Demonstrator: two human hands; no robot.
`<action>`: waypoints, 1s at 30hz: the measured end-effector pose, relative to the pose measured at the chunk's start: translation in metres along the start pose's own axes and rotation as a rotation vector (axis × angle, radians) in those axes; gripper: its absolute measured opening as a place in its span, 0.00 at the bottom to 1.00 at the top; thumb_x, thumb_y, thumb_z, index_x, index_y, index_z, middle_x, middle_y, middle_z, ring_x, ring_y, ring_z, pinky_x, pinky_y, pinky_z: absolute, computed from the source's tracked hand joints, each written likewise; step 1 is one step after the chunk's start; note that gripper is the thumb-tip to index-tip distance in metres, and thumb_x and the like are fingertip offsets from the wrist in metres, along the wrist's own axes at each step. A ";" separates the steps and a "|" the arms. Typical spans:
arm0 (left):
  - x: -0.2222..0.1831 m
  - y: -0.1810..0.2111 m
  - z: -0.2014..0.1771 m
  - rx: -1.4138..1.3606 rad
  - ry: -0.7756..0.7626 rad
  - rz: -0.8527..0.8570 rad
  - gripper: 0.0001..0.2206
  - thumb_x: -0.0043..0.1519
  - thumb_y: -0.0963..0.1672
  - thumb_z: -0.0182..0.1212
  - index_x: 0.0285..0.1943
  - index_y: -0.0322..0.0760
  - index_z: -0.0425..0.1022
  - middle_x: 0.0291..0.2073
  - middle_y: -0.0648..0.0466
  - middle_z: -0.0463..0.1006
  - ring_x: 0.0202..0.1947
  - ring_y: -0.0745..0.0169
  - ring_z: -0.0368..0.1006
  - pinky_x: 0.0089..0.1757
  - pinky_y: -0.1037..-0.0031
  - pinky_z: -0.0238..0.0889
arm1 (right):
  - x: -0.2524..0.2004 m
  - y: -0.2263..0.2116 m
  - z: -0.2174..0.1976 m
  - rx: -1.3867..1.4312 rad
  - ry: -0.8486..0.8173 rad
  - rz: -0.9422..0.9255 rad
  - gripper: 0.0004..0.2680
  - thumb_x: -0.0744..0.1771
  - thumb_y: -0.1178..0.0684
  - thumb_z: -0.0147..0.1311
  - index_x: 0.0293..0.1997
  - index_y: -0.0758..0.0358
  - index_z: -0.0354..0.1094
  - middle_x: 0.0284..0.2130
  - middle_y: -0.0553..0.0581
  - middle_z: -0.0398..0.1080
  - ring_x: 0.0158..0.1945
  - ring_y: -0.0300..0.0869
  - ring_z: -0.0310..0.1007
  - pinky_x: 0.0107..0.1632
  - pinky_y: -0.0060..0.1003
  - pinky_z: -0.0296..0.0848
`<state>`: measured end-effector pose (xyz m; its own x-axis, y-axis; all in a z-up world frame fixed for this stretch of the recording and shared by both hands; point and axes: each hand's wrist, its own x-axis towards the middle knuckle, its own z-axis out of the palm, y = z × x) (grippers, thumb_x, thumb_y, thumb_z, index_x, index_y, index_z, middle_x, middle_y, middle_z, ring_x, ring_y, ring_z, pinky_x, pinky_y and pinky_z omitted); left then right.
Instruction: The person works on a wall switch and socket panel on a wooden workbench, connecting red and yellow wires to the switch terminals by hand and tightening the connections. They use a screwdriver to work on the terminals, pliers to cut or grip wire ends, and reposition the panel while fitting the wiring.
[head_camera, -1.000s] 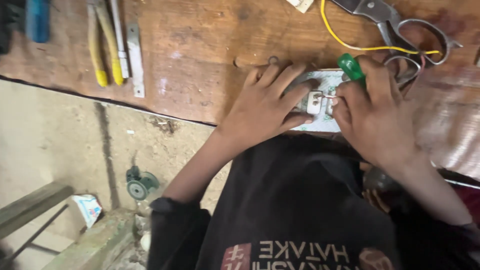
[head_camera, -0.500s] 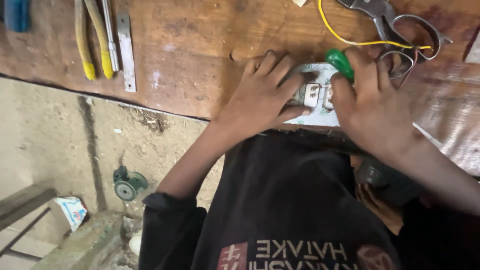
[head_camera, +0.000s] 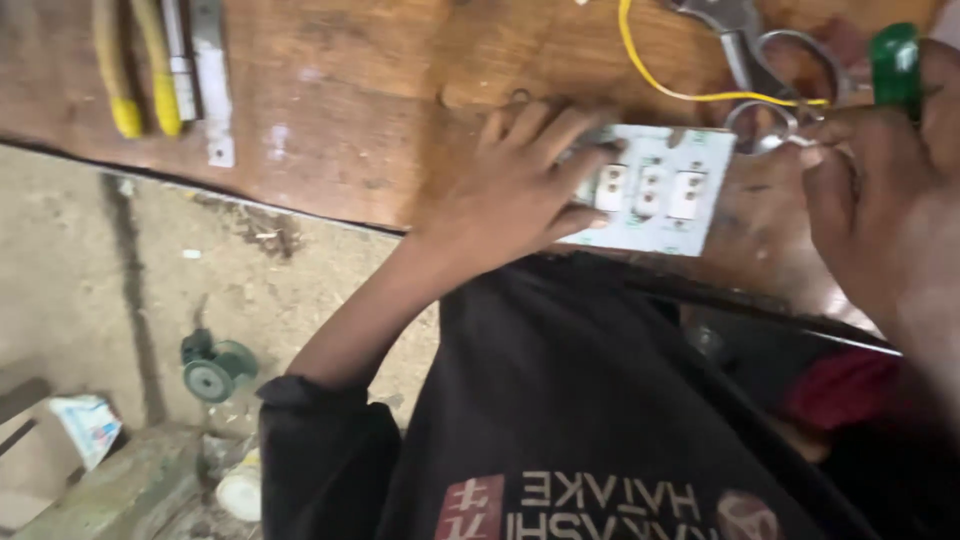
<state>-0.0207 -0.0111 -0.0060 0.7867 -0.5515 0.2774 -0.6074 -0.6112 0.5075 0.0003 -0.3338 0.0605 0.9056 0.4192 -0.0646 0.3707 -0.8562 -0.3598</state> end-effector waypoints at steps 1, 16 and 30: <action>0.002 0.000 -0.007 -0.047 -0.034 -0.035 0.24 0.63 0.54 0.68 0.63 0.39 0.74 0.65 0.48 0.65 0.64 0.45 0.60 0.62 0.48 0.52 | 0.004 -0.018 -0.009 0.173 -0.013 0.164 0.07 0.71 0.58 0.53 0.53 0.70 0.67 0.47 0.62 0.71 0.44 0.47 0.74 0.45 0.44 0.75; 0.036 0.052 0.005 -0.871 0.544 -0.239 0.08 0.66 0.40 0.69 0.53 0.39 0.80 0.43 0.54 0.84 0.42 0.64 0.83 0.45 0.78 0.76 | 0.033 -0.092 0.007 0.725 0.253 -0.040 0.05 0.71 0.55 0.54 0.46 0.66 0.68 0.52 0.60 0.68 0.58 0.44 0.68 0.63 0.39 0.67; 0.026 0.039 0.023 -1.383 0.804 -0.355 0.06 0.73 0.38 0.63 0.57 0.37 0.78 0.49 0.53 0.81 0.48 0.66 0.79 0.51 0.74 0.76 | 0.020 -0.065 0.032 0.490 0.547 -0.210 0.02 0.70 0.58 0.49 0.43 0.63 0.63 0.51 0.61 0.65 0.55 0.46 0.67 0.57 0.41 0.70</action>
<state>-0.0260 -0.0622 0.0021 0.9774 0.1874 0.0976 -0.1870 0.5518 0.8127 -0.0123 -0.2600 0.0532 0.8467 0.2395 0.4751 0.5279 -0.4897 -0.6939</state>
